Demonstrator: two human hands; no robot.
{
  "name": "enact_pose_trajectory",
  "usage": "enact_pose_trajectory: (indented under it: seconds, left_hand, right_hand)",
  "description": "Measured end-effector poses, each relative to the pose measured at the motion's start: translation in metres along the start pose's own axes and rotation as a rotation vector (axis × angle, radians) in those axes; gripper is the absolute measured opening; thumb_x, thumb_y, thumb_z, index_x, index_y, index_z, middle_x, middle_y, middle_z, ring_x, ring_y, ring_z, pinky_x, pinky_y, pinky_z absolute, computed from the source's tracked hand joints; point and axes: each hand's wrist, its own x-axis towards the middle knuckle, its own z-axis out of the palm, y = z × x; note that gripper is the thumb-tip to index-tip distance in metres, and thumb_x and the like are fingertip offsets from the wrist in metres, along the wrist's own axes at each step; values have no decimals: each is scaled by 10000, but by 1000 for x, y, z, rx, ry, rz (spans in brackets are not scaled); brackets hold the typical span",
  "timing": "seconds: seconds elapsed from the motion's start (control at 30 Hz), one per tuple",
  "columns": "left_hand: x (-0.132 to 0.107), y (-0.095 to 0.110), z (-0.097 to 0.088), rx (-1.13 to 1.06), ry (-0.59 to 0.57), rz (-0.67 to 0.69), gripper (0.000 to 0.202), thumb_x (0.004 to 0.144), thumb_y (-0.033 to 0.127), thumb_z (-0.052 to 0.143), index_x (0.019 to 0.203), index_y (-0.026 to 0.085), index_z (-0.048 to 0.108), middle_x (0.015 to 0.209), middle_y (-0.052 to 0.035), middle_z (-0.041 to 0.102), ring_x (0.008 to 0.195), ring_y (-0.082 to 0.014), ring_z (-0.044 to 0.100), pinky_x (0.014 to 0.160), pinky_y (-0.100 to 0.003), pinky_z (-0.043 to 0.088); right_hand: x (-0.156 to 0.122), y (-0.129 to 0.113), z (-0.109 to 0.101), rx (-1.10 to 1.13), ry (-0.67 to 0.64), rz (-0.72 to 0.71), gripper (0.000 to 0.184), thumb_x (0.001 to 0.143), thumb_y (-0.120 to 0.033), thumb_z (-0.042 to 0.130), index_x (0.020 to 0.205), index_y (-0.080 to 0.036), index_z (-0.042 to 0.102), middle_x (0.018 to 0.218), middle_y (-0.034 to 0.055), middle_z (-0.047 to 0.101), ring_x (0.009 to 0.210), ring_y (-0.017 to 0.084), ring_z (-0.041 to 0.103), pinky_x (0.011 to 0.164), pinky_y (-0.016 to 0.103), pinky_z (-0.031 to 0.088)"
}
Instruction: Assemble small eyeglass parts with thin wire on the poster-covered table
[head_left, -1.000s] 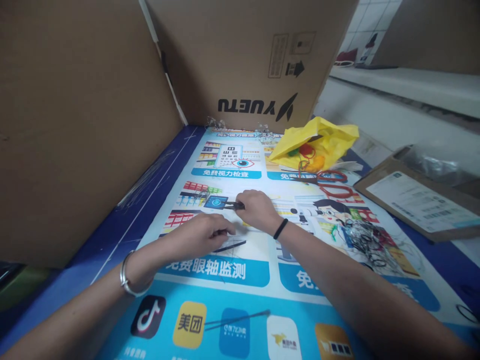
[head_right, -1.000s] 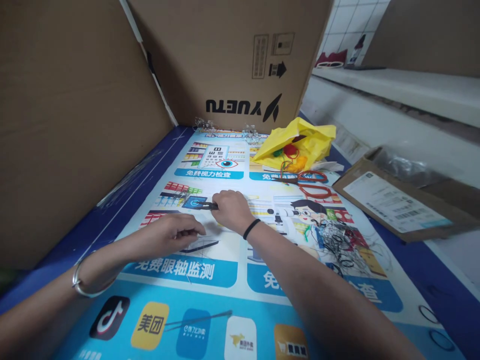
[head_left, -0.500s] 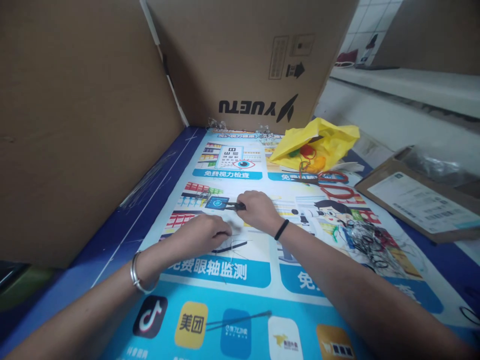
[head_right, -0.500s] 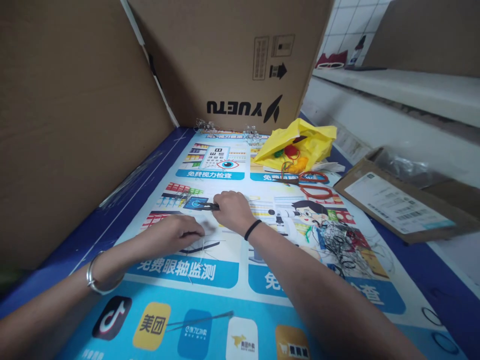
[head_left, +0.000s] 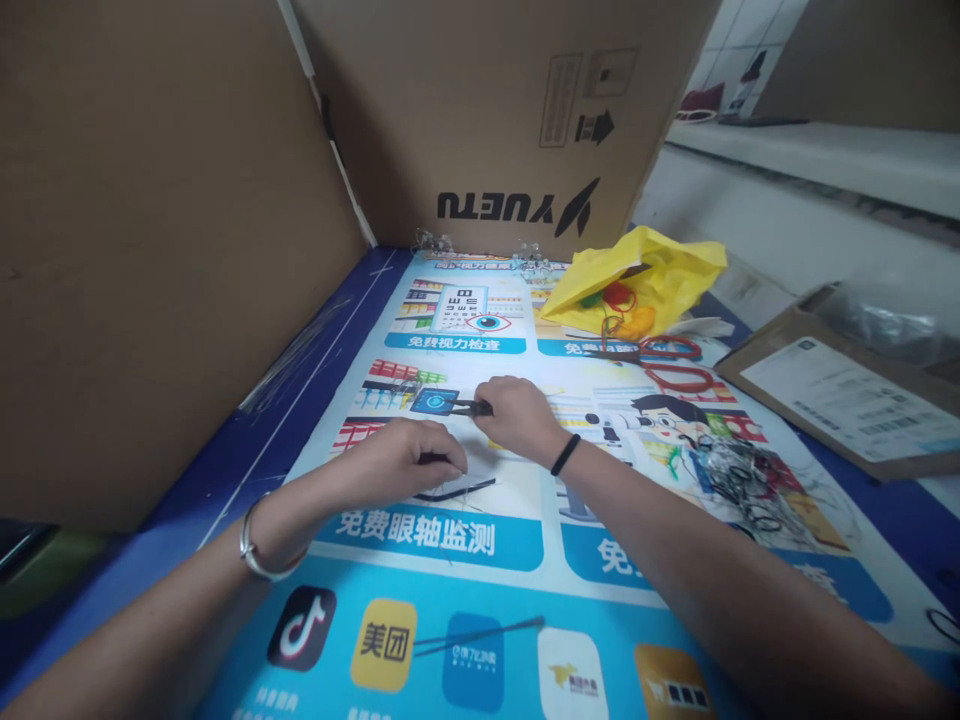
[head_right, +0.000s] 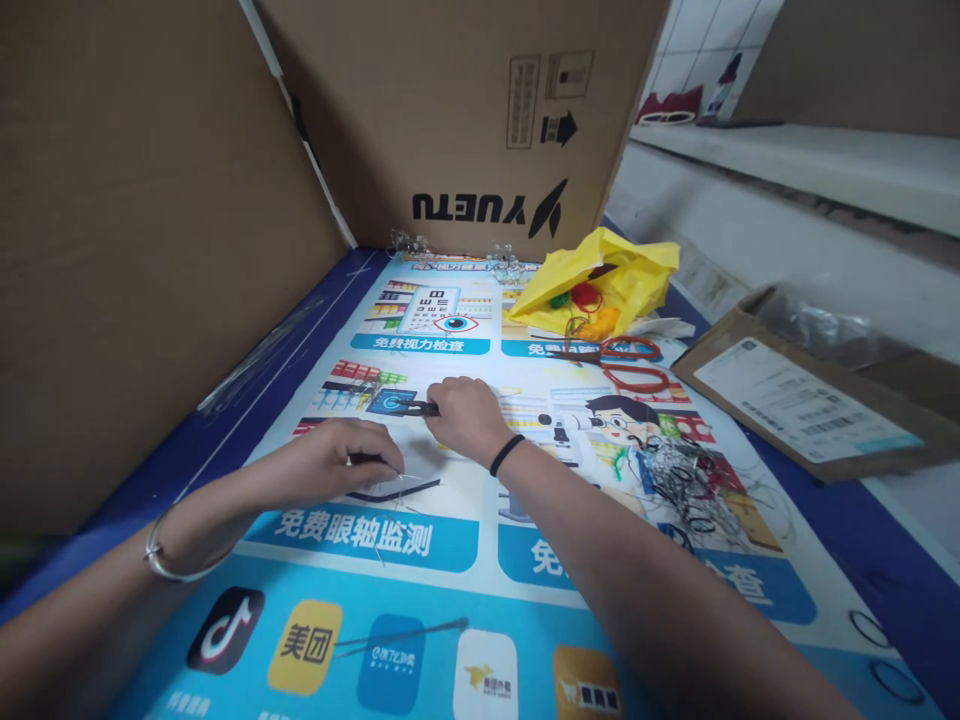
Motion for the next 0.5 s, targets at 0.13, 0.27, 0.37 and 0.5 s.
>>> enact_pose_trajectory:
  seconds: [0.13,0.27,0.37,0.5]
  left_hand:
    - [1,-2,3,83,22,-22,206,813,221,480,808,192,684,708,4,657,621,-112,548,586,-223,377]
    - [1,-5,4,105,2,-7,263,826,189,459,946,242,686,808,6,694,678,-124,584,625,-226,395]
    - [1,-6,3,78,-15,48,358,835,164,452,1102,315,636,978,4,699,809,-139,617,714,-239,422]
    - [0,-8,5,94,-27,88,358,858,178,443,1137,320,616,1083,-3,675,900,-146,615,768,-249,431]
  right_hand:
    - [0,0,-1,0,-18,11,123,757,-259,529,804,-199,625,819,32,631,800,175,543,666,280,327]
    - [1,1,-1,3,-19,9,123,755,-259,527,803,-199,623,822,36,631,797,177,538,668,281,325]
    - [1,1,1,8,-2,-4,108,743,-249,527,781,-203,617,797,26,626,774,170,536,652,278,317]
    - [0,2,1,6,14,-14,105,733,-248,529,776,-205,614,785,23,623,768,168,535,648,279,312]
